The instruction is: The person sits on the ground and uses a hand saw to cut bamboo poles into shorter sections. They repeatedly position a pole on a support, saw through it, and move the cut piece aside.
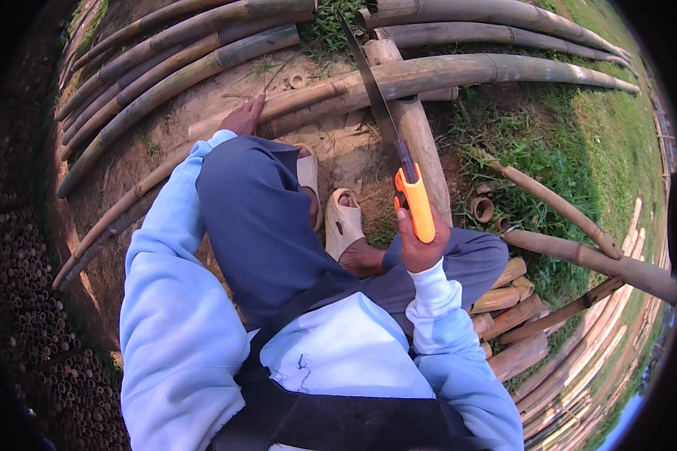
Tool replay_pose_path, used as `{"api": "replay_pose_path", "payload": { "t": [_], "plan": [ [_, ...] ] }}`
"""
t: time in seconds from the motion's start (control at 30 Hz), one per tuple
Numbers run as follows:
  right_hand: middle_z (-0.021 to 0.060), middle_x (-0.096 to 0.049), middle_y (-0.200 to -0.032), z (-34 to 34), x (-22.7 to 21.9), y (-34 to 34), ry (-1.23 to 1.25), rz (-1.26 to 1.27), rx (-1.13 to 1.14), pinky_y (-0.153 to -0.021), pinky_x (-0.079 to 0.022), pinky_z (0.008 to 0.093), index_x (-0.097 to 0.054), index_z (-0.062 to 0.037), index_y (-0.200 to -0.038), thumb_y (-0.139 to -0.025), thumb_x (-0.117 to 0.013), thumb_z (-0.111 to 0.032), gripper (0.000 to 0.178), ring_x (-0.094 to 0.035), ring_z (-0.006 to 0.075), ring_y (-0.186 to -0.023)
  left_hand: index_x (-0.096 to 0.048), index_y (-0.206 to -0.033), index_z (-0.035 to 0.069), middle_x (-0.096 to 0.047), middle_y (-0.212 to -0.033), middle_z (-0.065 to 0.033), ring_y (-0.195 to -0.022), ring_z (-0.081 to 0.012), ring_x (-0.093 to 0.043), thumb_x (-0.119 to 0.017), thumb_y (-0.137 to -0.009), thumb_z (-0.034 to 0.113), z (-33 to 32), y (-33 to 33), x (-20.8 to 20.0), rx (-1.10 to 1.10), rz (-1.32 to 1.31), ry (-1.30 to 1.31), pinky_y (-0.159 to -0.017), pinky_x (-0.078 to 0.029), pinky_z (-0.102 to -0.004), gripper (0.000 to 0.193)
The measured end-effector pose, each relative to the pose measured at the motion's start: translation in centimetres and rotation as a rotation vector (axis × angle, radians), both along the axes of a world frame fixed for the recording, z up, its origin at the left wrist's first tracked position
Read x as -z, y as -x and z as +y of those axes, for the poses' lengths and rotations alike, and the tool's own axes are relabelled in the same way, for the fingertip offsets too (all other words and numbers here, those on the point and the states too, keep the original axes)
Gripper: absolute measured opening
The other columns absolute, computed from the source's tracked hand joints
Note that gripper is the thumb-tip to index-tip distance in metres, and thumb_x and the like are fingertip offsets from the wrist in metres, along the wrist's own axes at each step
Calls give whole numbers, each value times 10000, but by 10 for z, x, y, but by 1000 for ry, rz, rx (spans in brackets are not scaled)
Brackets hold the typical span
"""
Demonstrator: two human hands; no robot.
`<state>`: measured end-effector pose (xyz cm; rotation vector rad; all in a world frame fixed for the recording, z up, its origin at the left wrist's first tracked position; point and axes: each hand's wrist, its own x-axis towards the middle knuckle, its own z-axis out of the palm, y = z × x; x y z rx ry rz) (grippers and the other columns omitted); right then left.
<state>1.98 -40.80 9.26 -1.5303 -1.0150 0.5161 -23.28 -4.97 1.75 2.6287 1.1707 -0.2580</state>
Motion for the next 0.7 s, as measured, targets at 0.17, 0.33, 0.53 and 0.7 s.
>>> {"api": "replay_pose_path", "payload": {
  "t": [0.17, 0.33, 0.53, 0.7],
  "plan": [
    [59, -617, -709, 10, 15, -7, 31, 45, -47, -584, -471, 280, -650, 23, -990, -876, -718, -54, 153, -578, 124, -596, -242, -1526, 55, -471, -1443, -246, -1298, -433, -505, -914, -618, 390, -13, -18, -15, -52, -33, 24, -1077, -443, -467, 1179],
    [51, -563, -639, 10, 24, -11, 59, 13, -100, -537, -443, 292, -630, 15, -931, -864, -730, -51, 138, -529, 132, -532, -272, -1521, 62, -503, -1418, -247, -1259, -449, -532, -920, -617, 382, -17, -28, -25, -95, -13, 43, -1052, -463, -482, 1157],
    [56, -549, -630, 1, 18, -4, 100, -46, -123, -531, -441, 304, -632, 15, -940, -866, -751, -74, 166, -516, 139, -523, -380, -1469, 84, -592, -1284, -246, -1156, -424, -612, -883, -597, 380, -13, -26, -15, -89, -10, -30, -988, -502, -471, 1049],
    [48, -661, -829, 24, 6, -2, 251, 74, -143, -691, -493, 267, -658, 42, -1092, -915, -741, -124, 257, -596, 113, -731, -382, -1468, 76, -589, -1292, -245, -1146, -417, -619, -868, -614, 399, -14, -25, -14, -93, 10, -8, -986, -505, -465, 1034]
  ]
}}
